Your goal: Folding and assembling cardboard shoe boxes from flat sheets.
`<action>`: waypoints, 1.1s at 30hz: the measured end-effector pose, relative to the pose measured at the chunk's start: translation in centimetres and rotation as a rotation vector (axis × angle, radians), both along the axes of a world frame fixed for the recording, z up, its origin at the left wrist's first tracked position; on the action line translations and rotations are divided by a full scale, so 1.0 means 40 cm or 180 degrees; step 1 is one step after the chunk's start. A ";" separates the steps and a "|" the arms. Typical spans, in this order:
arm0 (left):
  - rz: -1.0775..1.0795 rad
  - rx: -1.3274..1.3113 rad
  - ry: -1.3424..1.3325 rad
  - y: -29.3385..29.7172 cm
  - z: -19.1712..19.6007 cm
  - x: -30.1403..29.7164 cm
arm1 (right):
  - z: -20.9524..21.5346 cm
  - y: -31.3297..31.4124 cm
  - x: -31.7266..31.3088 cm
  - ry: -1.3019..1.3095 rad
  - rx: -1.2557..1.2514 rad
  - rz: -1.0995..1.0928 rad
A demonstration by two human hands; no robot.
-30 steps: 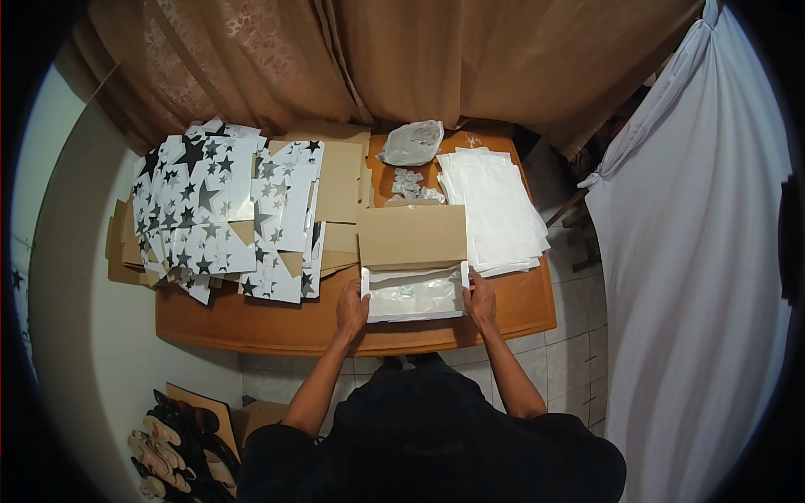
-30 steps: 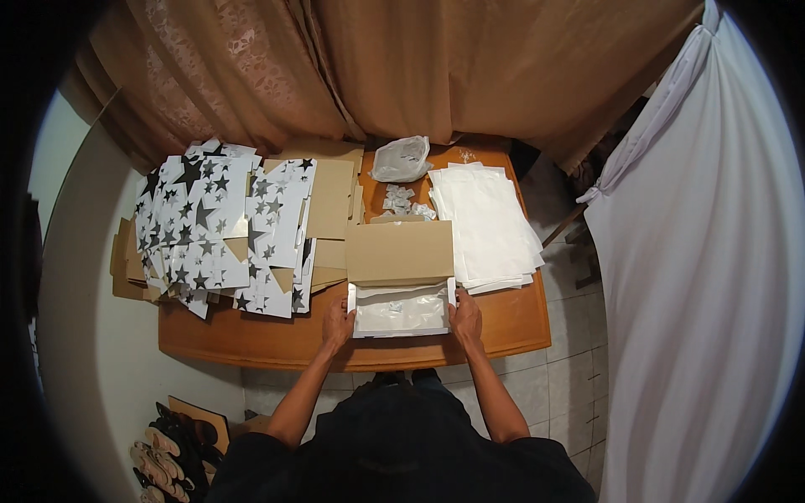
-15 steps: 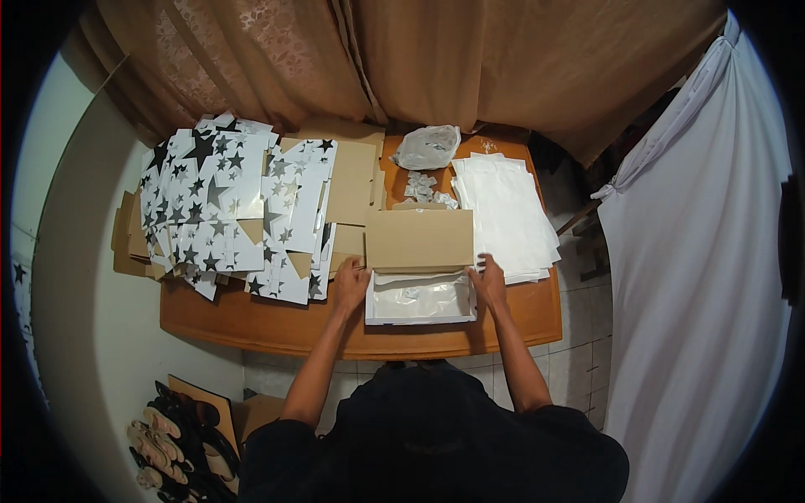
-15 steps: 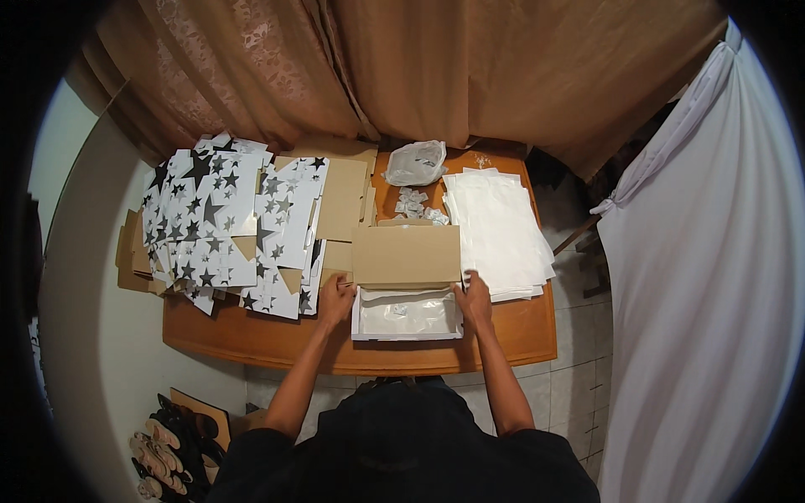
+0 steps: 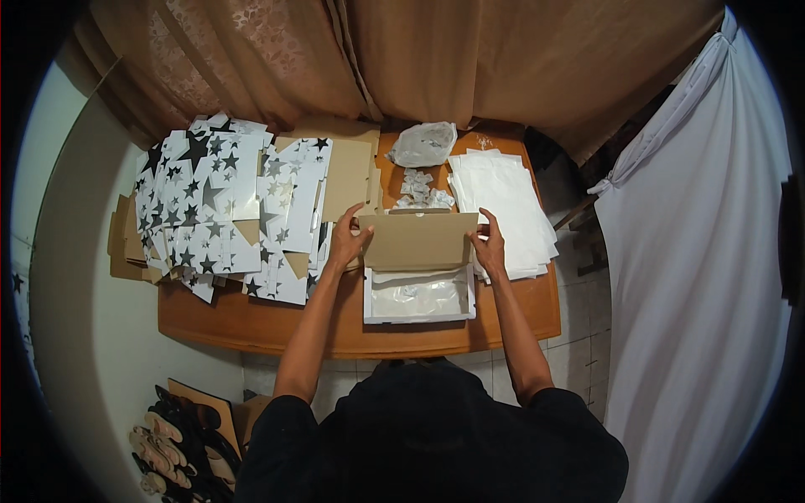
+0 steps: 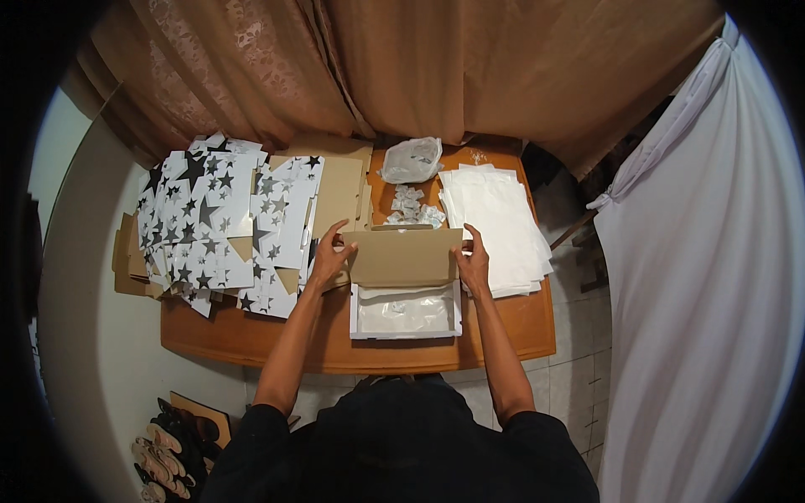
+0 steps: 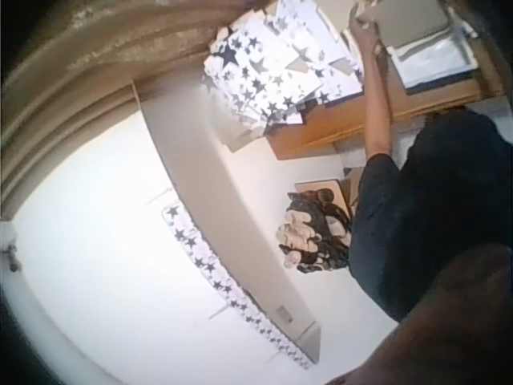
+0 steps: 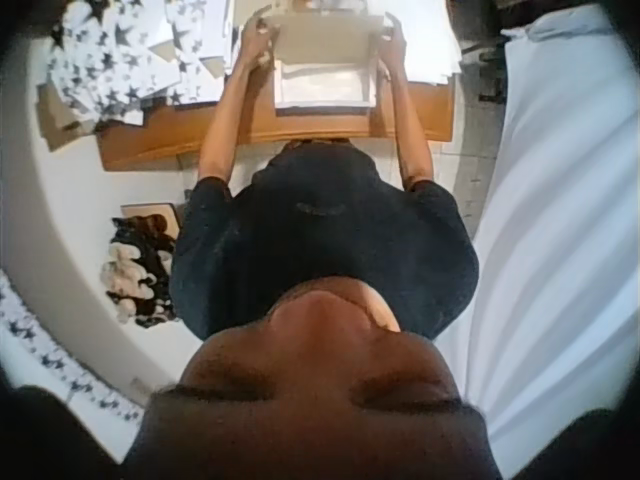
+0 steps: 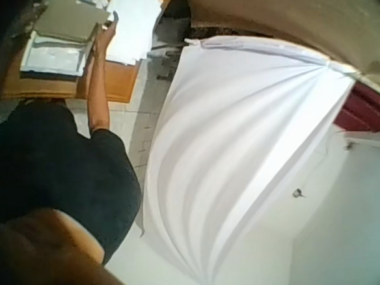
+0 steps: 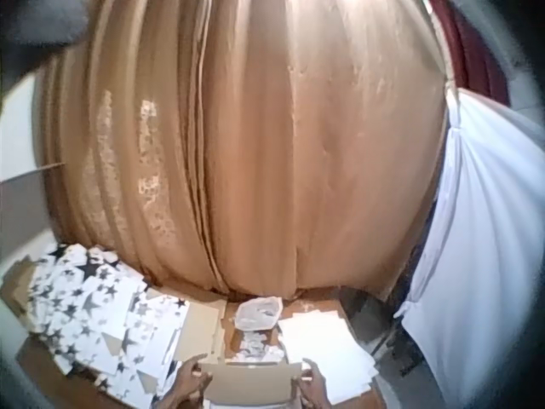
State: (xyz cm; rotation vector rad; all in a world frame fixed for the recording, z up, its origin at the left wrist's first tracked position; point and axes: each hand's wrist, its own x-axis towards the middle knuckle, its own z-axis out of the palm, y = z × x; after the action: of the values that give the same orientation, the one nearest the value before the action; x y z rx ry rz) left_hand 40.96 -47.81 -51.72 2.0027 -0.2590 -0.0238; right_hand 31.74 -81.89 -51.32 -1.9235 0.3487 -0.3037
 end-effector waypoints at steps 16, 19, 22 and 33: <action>-0.1294 0.1542 -0.0949 0.031 0.152 -0.306 | 0.038 0.006 -0.278 -0.0178 0.0043 0.0245; -0.1622 0.1690 -0.1118 -0.002 0.149 -0.349 | 0.024 0.018 -0.319 -0.0187 -0.0157 0.0254; -0.1766 0.1550 -0.1098 -0.024 0.119 -0.373 | 0.005 0.034 -0.347 -0.0331 -0.0233 0.0125; -0.1641 0.1178 -0.1512 -0.044 0.044 -0.423 | 0.128 0.150 -0.415 -0.0095 -0.2288 0.1124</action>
State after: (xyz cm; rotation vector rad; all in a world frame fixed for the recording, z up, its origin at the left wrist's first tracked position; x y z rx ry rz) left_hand 24.05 -49.58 -49.97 2.2314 -1.1408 0.0839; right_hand 15.14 -75.88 -46.21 -2.6297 -0.1552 -0.2374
